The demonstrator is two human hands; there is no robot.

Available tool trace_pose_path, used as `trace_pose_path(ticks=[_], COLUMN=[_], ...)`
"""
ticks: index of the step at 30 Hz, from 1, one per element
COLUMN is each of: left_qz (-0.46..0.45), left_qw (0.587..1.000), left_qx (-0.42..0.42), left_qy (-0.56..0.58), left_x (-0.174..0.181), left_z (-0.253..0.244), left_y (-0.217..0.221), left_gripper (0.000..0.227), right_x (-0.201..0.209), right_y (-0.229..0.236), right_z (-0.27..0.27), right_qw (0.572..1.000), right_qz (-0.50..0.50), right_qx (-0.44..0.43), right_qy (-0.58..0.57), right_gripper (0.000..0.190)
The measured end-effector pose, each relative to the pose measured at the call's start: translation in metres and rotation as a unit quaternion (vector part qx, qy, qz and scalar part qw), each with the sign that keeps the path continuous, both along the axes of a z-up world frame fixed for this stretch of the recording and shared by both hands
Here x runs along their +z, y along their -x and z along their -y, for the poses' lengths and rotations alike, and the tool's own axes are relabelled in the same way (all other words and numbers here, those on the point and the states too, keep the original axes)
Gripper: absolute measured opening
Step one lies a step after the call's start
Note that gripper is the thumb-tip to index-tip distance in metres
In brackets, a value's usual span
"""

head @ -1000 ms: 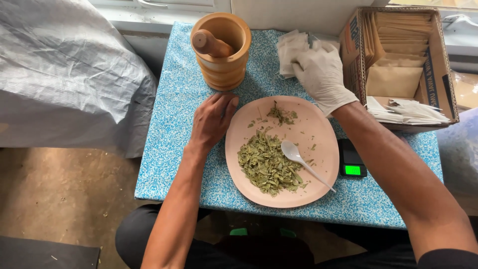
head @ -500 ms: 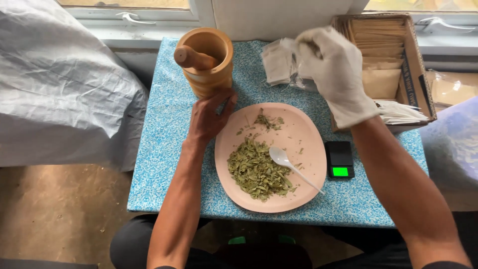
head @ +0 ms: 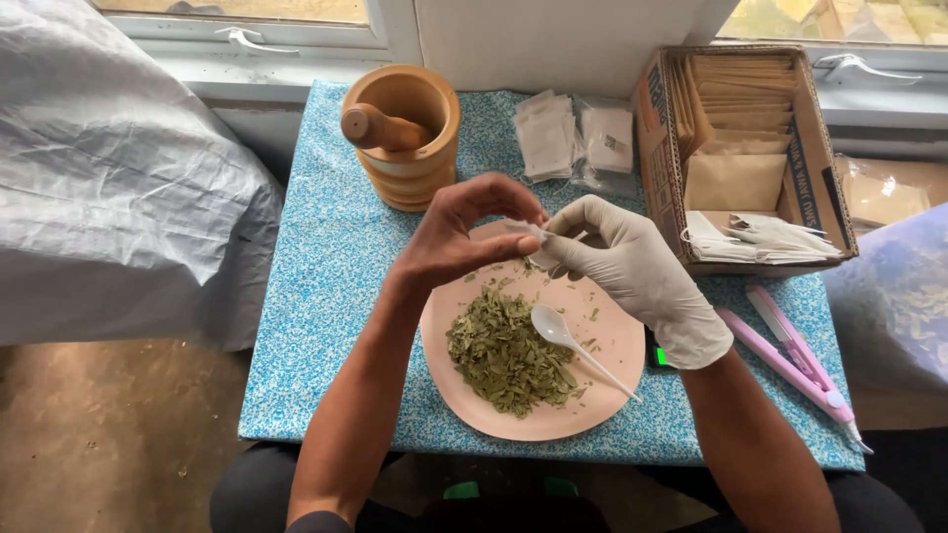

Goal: Filling small tea bags with dried leaves using a spoon and sealing them with a handheld heat sealer.

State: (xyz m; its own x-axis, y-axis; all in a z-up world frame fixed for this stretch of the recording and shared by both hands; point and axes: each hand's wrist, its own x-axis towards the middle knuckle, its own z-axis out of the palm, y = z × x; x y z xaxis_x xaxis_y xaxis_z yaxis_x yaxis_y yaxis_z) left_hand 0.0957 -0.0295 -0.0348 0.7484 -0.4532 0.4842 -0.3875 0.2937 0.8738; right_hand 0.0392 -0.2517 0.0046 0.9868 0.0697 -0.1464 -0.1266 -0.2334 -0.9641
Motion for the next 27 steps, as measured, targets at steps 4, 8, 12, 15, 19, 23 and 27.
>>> trace_pose_path(ticks=[4,8,12,15,19,23,27], left_qz=[-0.035,-0.034,-0.049,-0.056,-0.066,-0.076,-0.065], left_qw=[0.999,0.999,0.998,0.998,0.997,0.997,0.997], left_qx=[-0.022,-0.036,-0.039,-0.037,-0.031,-0.031,-0.025], left_qy=[0.026,0.013,-0.007,-0.011,-0.004,0.003,0.015], left_x=[-0.006,-0.012,-0.024,-0.029,-0.029,-0.031,-0.035], left_z=[-0.003,-0.006,-0.006,-0.006,-0.007,-0.008,-0.009], left_y=[0.007,0.006,0.006,0.006,0.009,0.009,0.005], left_gripper=[0.031,0.027,0.018,0.015,0.014,0.014,0.015], right_x=[0.005,0.006,-0.003,-0.016,-0.02,-0.013,-0.005], right_y=[0.002,0.004,0.004,0.003,0.003,0.007,0.015], right_z=[-0.004,-0.002,0.009,0.011,0.014,0.014,0.019], right_qw=[0.999,0.996,0.995,0.994,0.992,0.995,0.997], right_qz=[-0.042,-0.064,-0.073,-0.079,-0.087,-0.066,-0.051], right_qx=[0.028,0.045,0.057,0.053,0.05,0.037,0.045], right_qy=[-0.006,-0.033,-0.044,-0.055,-0.073,-0.063,-0.022], right_gripper=[0.03,0.03,0.031,0.03,0.03,0.031,0.029])
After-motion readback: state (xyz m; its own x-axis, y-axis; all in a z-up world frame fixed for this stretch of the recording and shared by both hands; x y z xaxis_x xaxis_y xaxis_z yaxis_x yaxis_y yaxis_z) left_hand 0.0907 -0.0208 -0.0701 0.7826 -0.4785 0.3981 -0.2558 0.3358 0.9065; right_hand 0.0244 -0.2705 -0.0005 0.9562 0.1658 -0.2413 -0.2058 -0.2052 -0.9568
